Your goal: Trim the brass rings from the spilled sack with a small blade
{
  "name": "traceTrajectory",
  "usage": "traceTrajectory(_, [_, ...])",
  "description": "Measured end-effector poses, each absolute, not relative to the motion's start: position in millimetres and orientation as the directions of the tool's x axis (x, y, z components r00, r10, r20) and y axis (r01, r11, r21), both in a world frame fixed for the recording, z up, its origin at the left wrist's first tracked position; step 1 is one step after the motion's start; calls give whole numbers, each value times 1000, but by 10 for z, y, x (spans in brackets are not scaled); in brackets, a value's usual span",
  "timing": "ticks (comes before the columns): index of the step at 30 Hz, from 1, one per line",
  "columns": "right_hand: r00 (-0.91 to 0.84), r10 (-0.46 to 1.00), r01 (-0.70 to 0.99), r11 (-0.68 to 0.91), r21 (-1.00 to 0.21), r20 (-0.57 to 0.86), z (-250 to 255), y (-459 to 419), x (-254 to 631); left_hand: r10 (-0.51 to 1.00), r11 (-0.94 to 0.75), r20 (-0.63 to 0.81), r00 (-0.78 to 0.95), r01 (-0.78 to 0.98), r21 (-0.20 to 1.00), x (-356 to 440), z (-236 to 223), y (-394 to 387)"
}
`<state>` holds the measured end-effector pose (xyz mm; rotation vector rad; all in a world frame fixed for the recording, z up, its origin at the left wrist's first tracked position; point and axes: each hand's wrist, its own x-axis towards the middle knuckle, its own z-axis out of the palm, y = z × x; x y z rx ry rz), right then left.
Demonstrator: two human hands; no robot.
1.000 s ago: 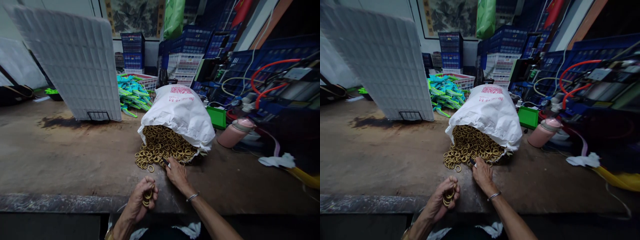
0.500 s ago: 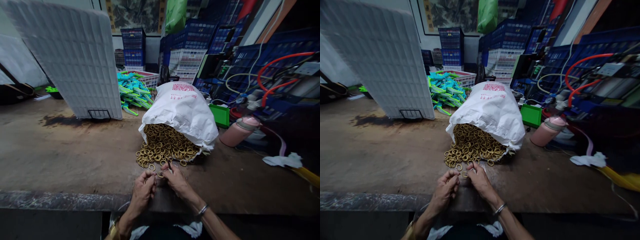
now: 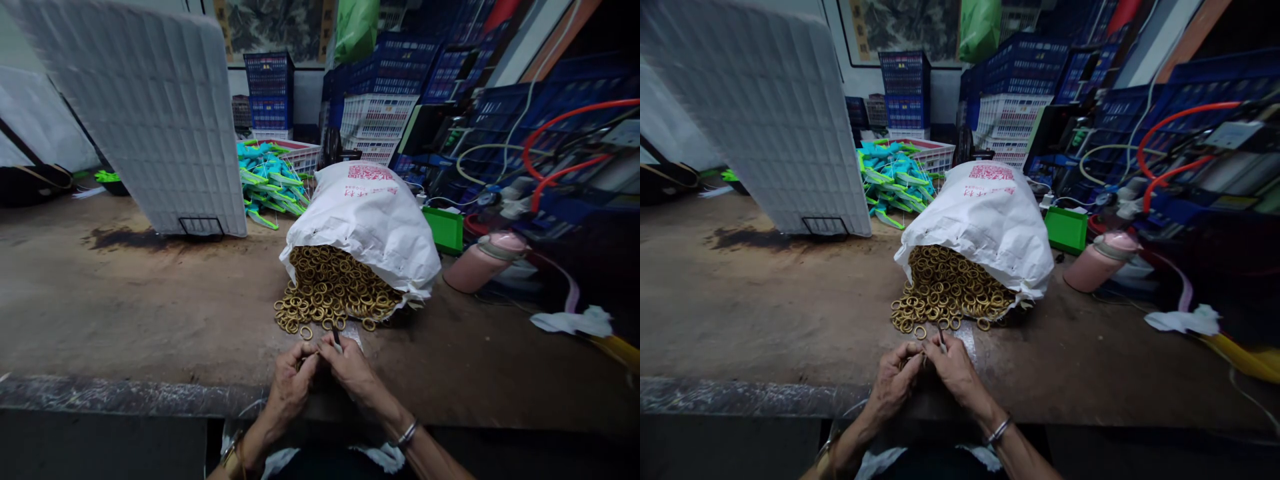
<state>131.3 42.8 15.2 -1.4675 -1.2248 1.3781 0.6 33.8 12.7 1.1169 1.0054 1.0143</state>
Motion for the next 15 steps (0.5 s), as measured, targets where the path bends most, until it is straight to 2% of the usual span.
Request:
traceTrajectory(2, [-12, 986, 229, -161, -960, -168, 121, 450, 1308, 944, 249, -211, 253, -128, 960, -3, 171, 330])
traceTrajectory(5, [-3, 988, 280, -149, -948, -157, 112, 468, 1300, 891, 370, -307, 335, -143, 918, -37, 219, 316])
traceTrajectory(12, [-110, 963, 133, -231, -964, -246, 168, 451, 1291, 869, 432, -311, 384, -284, 856, -63, 224, 288])
traceTrajectory(15, [-105, 962, 159, -232, -960, -250, 201, 459, 1307, 863, 458, -330, 383, -318, 830, -49, 246, 276])
